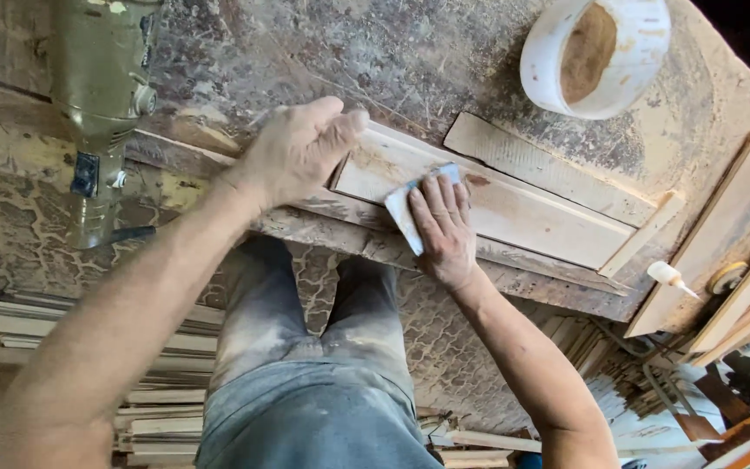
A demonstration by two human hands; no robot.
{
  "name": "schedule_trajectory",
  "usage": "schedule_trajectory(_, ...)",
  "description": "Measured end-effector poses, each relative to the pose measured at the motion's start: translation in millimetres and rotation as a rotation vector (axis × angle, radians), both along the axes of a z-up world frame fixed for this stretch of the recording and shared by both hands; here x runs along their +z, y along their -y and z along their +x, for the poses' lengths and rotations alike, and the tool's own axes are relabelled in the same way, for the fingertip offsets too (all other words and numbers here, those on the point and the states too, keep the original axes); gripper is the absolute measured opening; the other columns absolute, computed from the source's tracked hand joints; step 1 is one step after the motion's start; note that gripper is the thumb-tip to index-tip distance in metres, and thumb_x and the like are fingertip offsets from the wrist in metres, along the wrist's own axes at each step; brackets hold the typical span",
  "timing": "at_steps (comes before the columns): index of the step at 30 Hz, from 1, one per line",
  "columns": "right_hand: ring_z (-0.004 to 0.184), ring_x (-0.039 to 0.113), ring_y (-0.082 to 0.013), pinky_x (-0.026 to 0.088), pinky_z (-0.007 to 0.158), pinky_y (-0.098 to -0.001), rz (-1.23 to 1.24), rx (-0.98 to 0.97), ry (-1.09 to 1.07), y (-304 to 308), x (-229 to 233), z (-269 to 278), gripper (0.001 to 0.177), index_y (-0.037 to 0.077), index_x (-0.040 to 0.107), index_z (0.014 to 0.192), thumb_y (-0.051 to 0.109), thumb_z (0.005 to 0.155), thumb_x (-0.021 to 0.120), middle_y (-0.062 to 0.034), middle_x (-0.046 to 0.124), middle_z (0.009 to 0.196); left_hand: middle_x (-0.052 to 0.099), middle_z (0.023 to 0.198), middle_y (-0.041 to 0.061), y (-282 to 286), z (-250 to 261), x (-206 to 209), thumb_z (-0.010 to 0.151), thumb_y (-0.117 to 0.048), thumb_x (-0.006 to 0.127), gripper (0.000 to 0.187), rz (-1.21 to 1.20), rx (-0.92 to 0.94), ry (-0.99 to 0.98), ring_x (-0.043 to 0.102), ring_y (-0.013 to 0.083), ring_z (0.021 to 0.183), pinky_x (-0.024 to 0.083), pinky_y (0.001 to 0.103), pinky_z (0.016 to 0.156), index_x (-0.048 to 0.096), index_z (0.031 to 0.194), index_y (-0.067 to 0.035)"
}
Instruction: The person is sanding wood planks using a power sander and applying wood glue to join pieces.
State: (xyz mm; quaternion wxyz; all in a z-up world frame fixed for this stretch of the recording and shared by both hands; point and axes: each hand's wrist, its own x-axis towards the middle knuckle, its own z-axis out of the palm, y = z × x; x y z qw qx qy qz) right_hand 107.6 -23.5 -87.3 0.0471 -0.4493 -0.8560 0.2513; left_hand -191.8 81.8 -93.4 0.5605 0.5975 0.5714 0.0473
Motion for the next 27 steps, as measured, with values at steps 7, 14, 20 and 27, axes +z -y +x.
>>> schedule_trajectory(7, 0.161, 0.022, -0.0352, 0.012, 0.134, -0.0513, -0.060, 0.042, 0.071, -8.9, -8.9, -38.7, 0.073, 0.003, 0.040, 0.160, 0.006, 0.092, 0.066, -0.0214, 0.030, 0.170, 0.062, 0.071, 0.014, -55.8, 12.7, 14.1, 0.095, -0.084, 0.015, 0.091, 0.062, -0.224, 0.056, 0.069, 0.0274, 0.075, 0.054, 0.046, 0.071, 0.061, 0.076, -0.007)
schedule_trajectory(14, 0.150, 0.013, -0.0431, 0.002, 0.122, -0.0579, -0.220, -0.122, -0.090, -6.6, -5.3, -43.8, 0.094, -0.005, 0.033, 0.154, 0.011, 0.071, 0.075, -0.0299, 0.021, 0.161, 0.071, 0.106, 0.025, -69.8, 28.7, 16.4, 0.091, -0.085, 0.020, 0.096, -0.069, -0.323, 0.030, 0.069, 0.0406, 0.102, 0.054, 0.050, 0.083, 0.068, 0.117, -0.006)
schedule_trajectory(20, 0.161, 0.011, -0.0335, 0.002, 0.133, -0.0508, -0.031, -0.071, 0.063, 21.7, -30.6, 38.4, 0.092, 0.000, 0.030, 0.164, 0.007, 0.086, 0.078, -0.0210, 0.018, 0.172, 0.071, 0.101, 0.026, -76.1, 28.1, 22.3, 0.091, -0.088, 0.019, 0.099, -0.031, -0.360, -0.103, 0.067, 0.0453, 0.104, 0.051, 0.054, 0.090, 0.072, 0.105, -0.006)
schedule_trajectory(27, 0.164, 0.006, -0.0302, -0.001, 0.134, -0.0523, 0.192, -0.454, -0.101, 25.4, -12.4, 2.8, 0.093, 0.006, 0.019, 0.167, 0.013, 0.096, 0.078, -0.0159, 0.010, 0.174, 0.074, 0.090, 0.021, -70.5, 27.6, 34.8, 0.085, -0.090, 0.018, 0.100, -0.161, -0.351, -0.231, 0.072, 0.0352, 0.096, 0.055, 0.050, 0.086, 0.071, 0.099, -0.006)
